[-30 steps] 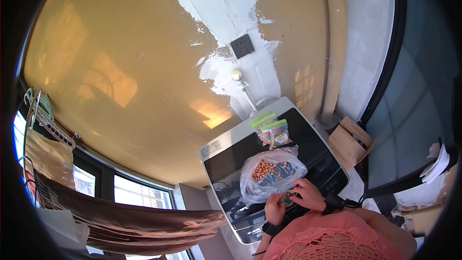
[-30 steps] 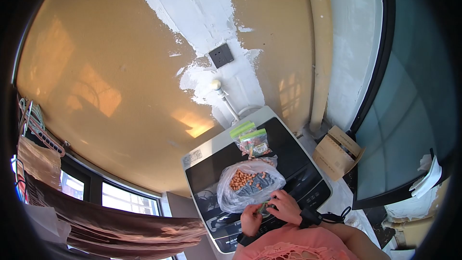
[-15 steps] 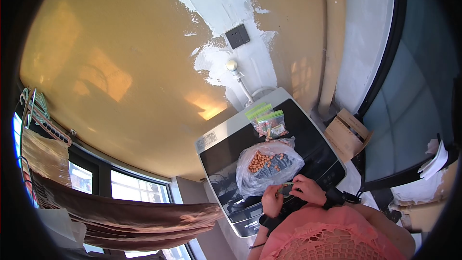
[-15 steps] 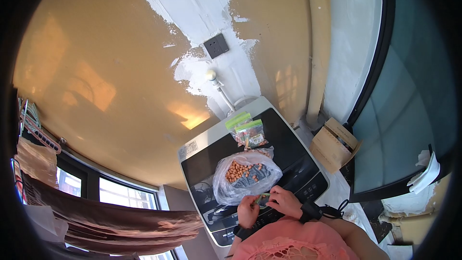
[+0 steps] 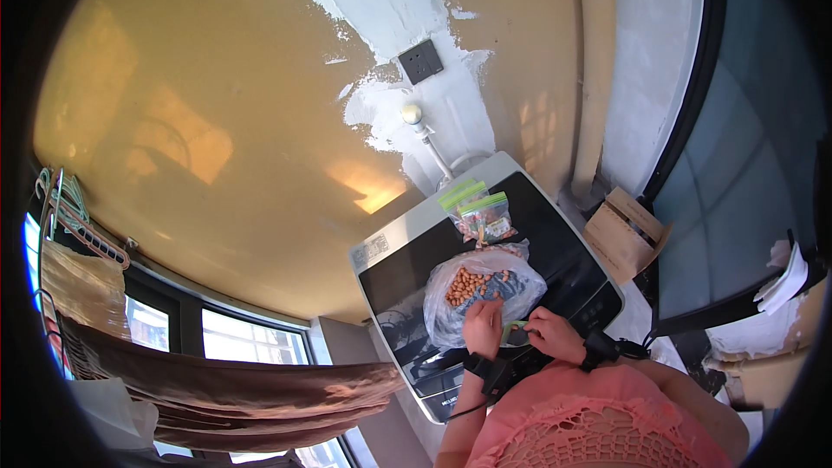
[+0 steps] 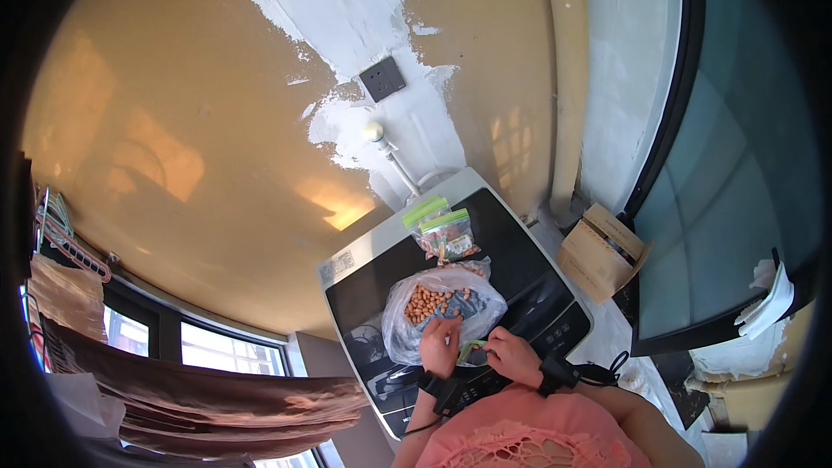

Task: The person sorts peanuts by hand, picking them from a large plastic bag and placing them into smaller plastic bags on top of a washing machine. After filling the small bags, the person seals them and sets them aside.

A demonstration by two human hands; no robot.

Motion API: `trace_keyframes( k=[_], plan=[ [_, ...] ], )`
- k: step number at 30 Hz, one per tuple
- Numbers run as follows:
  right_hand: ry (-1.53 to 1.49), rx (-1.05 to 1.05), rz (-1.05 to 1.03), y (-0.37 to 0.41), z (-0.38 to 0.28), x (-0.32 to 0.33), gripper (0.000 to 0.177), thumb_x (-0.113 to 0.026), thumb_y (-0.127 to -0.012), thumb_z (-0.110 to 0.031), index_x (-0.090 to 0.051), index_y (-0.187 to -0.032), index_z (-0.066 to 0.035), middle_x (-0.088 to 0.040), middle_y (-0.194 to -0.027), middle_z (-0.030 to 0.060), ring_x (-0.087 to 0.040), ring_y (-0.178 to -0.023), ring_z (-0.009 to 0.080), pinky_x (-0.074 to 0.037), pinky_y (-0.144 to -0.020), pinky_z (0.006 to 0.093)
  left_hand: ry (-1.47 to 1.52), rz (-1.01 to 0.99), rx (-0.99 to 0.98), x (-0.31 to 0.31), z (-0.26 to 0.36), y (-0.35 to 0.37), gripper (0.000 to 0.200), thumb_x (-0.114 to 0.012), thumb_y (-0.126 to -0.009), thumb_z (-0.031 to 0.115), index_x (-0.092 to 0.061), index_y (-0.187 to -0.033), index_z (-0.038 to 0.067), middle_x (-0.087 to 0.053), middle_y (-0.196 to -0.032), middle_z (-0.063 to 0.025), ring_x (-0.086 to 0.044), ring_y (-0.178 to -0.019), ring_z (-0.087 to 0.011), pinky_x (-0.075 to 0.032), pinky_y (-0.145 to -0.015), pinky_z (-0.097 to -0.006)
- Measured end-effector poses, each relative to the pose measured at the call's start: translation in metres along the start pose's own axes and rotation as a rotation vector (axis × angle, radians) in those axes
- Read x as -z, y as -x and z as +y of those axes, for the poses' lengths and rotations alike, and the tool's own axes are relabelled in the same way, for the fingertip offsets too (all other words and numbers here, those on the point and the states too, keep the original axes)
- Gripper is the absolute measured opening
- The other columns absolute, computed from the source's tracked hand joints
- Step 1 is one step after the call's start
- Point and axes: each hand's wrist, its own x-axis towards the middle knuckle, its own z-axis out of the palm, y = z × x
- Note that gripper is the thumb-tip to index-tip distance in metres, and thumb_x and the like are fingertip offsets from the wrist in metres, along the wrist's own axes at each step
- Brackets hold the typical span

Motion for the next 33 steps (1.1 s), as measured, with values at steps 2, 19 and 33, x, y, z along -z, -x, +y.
trace_keyframes(
  k=[2, 19, 33],
  plan=[
    [-0.025, -0.010, -0.010, 0.000, -0.002, 0.002, 0.016, -0.069, -0.085, -0.006, -0.071, -0.099, 0.002, -0.062, -0.101, 0.0116, -0.067, -0.082, 0.0267, -0.055, -0.073, 0.0352, -0.050, 0.000, -0.034, -0.006, -0.004, -0.010, 0.010, -0.071, -0.086, 0.007, -0.076, -0.094, 0.010, -0.067, -0.089, -0.0092, -0.066, -0.081, -0.0305, -0.053, -0.071, -0.0407],
    [-0.031, -0.010, -0.013, 0.003, 0.004, 0.000, 0.019, -0.067, -0.083, -0.004, -0.071, -0.100, 0.002, -0.061, -0.102, 0.0121, -0.067, -0.083, 0.0265, -0.055, -0.073, 0.0341, 0.024, -0.072, -0.013, 0.001, 0.005, -0.007, 0.012, -0.077, -0.077, 0.007, -0.070, -0.086, 0.008, -0.066, -0.090, -0.0100, -0.065, -0.088, -0.0326, -0.052, -0.075, -0.0434],
    [-0.040, -0.002, -0.027, 0.000, 0.007, -0.002, 0.020, -0.066, -0.082, -0.002, -0.071, -0.100, 0.002, -0.061, -0.101, 0.0129, -0.066, -0.083, 0.0274, -0.054, -0.073, 0.0351, 0.013, -0.063, 0.042, 0.017, 0.021, 0.066, 0.019, -0.083, -0.074, 0.010, -0.077, -0.092, 0.008, -0.066, -0.100, -0.0106, -0.063, -0.095, -0.0303, -0.051, -0.082, -0.0405]
  ],
)
